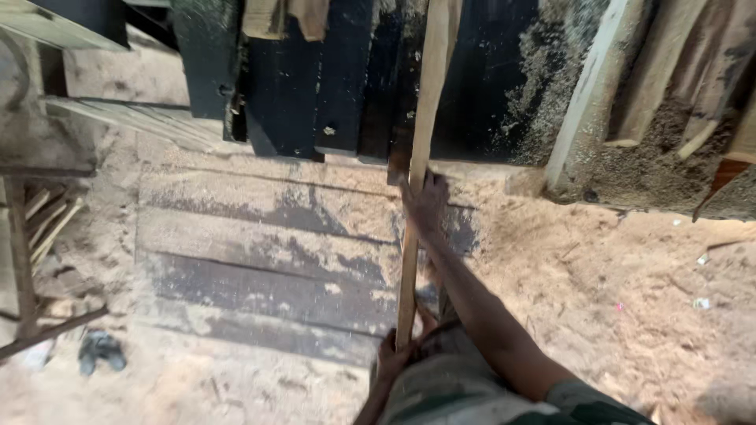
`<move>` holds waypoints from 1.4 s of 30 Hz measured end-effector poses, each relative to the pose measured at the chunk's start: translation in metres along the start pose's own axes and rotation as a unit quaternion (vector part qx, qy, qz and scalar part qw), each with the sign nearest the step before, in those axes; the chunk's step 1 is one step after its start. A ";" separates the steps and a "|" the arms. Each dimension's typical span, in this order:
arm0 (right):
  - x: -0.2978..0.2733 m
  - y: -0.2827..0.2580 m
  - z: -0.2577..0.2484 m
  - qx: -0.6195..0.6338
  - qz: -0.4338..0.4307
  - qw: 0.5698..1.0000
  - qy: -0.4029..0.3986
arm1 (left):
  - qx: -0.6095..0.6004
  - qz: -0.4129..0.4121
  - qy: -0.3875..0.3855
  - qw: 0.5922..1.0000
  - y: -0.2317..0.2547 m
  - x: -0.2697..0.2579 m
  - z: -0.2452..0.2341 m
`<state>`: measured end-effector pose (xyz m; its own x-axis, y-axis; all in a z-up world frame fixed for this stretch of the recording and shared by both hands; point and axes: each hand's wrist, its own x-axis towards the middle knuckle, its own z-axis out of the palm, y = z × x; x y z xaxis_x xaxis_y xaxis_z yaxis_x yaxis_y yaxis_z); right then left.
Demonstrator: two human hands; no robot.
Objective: The person feeds wooden planks into a woodworking machine, sliding them across the cutting surface and moving them aside.
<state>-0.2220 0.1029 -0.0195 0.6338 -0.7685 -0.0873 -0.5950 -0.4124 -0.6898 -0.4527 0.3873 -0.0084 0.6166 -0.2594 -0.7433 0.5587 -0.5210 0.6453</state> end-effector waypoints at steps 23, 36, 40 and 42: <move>0.094 0.030 0.009 -0.086 -0.118 0.979 -0.142 | 0.463 0.360 0.054 0.808 0.314 0.173 0.021; 0.272 -0.009 -0.041 -0.014 0.001 0.989 -0.147 | 0.518 0.369 0.073 0.768 0.444 0.341 0.048; 0.195 0.048 -0.162 -0.092 0.067 0.980 0.163 | 0.490 0.350 0.048 0.797 0.482 0.364 0.052; 0.172 0.080 -0.204 -0.227 0.226 0.946 0.052 | 0.506 0.343 0.054 0.790 0.520 0.371 0.049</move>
<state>-0.2616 -0.1618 0.0572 0.2264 -0.9506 -0.2124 -0.9593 -0.1798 -0.2179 0.0397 -0.0204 0.0427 0.6562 -0.7201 -0.2255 -0.6225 -0.6855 0.3776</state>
